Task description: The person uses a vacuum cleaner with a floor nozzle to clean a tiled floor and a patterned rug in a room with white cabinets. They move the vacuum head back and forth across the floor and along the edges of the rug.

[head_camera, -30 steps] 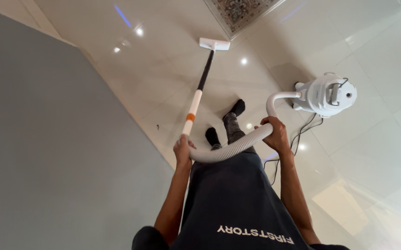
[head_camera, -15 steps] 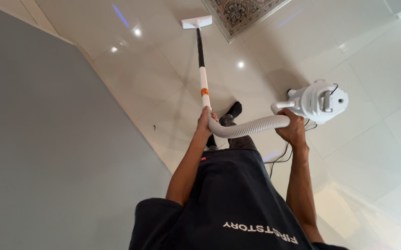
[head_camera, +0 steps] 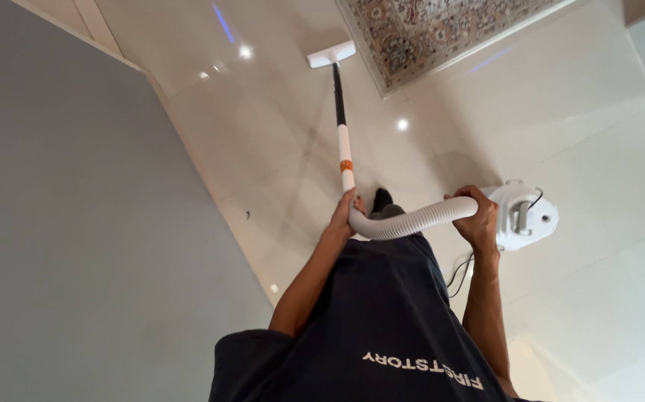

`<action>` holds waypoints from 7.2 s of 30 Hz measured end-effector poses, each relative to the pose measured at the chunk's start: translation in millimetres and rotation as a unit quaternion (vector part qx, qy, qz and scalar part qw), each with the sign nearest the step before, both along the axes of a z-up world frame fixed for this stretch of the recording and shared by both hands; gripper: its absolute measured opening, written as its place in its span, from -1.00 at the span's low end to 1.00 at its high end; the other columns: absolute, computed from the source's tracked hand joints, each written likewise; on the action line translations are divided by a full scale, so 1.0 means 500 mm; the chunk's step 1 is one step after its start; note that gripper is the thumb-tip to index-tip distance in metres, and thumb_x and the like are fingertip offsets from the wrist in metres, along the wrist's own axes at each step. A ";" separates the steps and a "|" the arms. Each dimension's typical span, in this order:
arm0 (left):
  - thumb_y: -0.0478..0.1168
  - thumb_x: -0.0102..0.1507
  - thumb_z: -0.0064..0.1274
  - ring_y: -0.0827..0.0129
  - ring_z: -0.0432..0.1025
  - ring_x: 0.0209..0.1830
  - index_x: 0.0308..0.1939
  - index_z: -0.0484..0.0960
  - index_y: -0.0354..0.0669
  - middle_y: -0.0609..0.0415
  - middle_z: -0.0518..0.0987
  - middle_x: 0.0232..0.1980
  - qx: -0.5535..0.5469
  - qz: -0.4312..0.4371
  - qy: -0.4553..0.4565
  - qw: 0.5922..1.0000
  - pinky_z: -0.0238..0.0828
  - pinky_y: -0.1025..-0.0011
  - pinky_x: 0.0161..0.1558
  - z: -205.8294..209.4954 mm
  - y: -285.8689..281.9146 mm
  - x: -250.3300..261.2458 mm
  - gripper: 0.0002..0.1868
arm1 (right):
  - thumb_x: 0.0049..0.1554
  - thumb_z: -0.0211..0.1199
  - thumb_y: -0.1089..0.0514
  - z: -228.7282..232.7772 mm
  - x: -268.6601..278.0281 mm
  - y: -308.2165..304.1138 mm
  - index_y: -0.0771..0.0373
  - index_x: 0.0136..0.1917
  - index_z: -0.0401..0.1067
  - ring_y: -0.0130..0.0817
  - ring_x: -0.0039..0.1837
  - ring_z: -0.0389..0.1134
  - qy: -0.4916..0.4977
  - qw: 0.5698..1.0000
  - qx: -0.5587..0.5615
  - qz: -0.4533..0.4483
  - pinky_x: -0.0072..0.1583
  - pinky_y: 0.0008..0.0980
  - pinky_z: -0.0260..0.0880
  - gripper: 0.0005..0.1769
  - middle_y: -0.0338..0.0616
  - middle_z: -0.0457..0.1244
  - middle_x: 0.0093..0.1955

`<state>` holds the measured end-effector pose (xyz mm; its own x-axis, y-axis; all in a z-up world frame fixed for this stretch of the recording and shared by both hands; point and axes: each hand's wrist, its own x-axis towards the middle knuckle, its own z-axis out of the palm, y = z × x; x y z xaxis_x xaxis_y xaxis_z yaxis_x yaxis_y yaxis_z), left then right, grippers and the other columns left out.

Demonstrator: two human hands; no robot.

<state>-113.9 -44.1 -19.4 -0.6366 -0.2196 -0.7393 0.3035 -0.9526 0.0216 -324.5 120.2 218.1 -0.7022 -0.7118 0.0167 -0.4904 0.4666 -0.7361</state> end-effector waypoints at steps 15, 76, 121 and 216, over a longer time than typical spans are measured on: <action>-0.06 0.35 0.12 0.65 0.27 -0.63 -0.19 0.37 -0.21 0.25 0.39 -0.49 0.059 0.084 0.013 0.995 0.36 0.67 -0.53 0.054 -0.080 -0.200 -0.67 | 0.02 0.51 0.23 0.009 -0.280 -0.087 0.33 -0.11 0.50 -0.18 -0.11 0.52 -0.021 0.997 0.044 0.066 -0.11 -0.29 0.50 -0.76 0.03 0.42 -0.20; 0.07 0.30 0.16 0.62 0.28 -0.69 -0.32 0.42 -0.09 0.26 0.37 -0.54 0.042 0.070 0.004 0.997 0.32 0.62 -0.62 0.031 -0.952 -0.669 -0.63 | -0.12 0.37 0.29 -0.239 -0.763 -0.838 0.37 0.08 0.51 -0.23 -0.08 0.45 -0.062 0.993 0.071 0.077 0.00 -0.23 0.45 -0.56 0.09 0.41 -0.14; 0.09 0.30 0.13 0.45 0.34 -0.58 -0.24 0.43 -0.14 0.16 0.38 -0.48 -0.018 0.000 -0.135 0.991 0.44 0.43 -0.50 -0.050 -1.671 -0.808 -0.61 | -0.05 0.45 0.16 -0.253 -0.730 -1.384 0.26 -0.09 0.48 -0.03 -0.11 0.47 -0.049 0.992 0.118 -0.019 -0.05 -0.13 0.42 -0.72 0.06 0.40 -0.19; -0.10 0.32 0.01 0.32 0.35 -0.65 -0.11 0.40 -0.37 0.02 0.42 -0.49 -0.219 0.172 -0.362 0.890 0.36 0.31 -0.61 0.058 -0.161 -0.127 -0.67 | -0.15 0.43 0.31 -0.143 -0.410 -0.273 0.24 0.00 0.46 0.04 0.04 0.45 -0.041 0.950 0.118 0.287 0.06 -0.14 0.45 -0.59 0.03 0.40 -0.01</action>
<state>-177.5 -124.6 9.4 0.1315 -0.6770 -0.7241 0.3309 -0.6586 0.6759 -529.7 -16.3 146.5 -0.1891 -0.9548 -0.2292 -0.6591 0.2964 -0.6912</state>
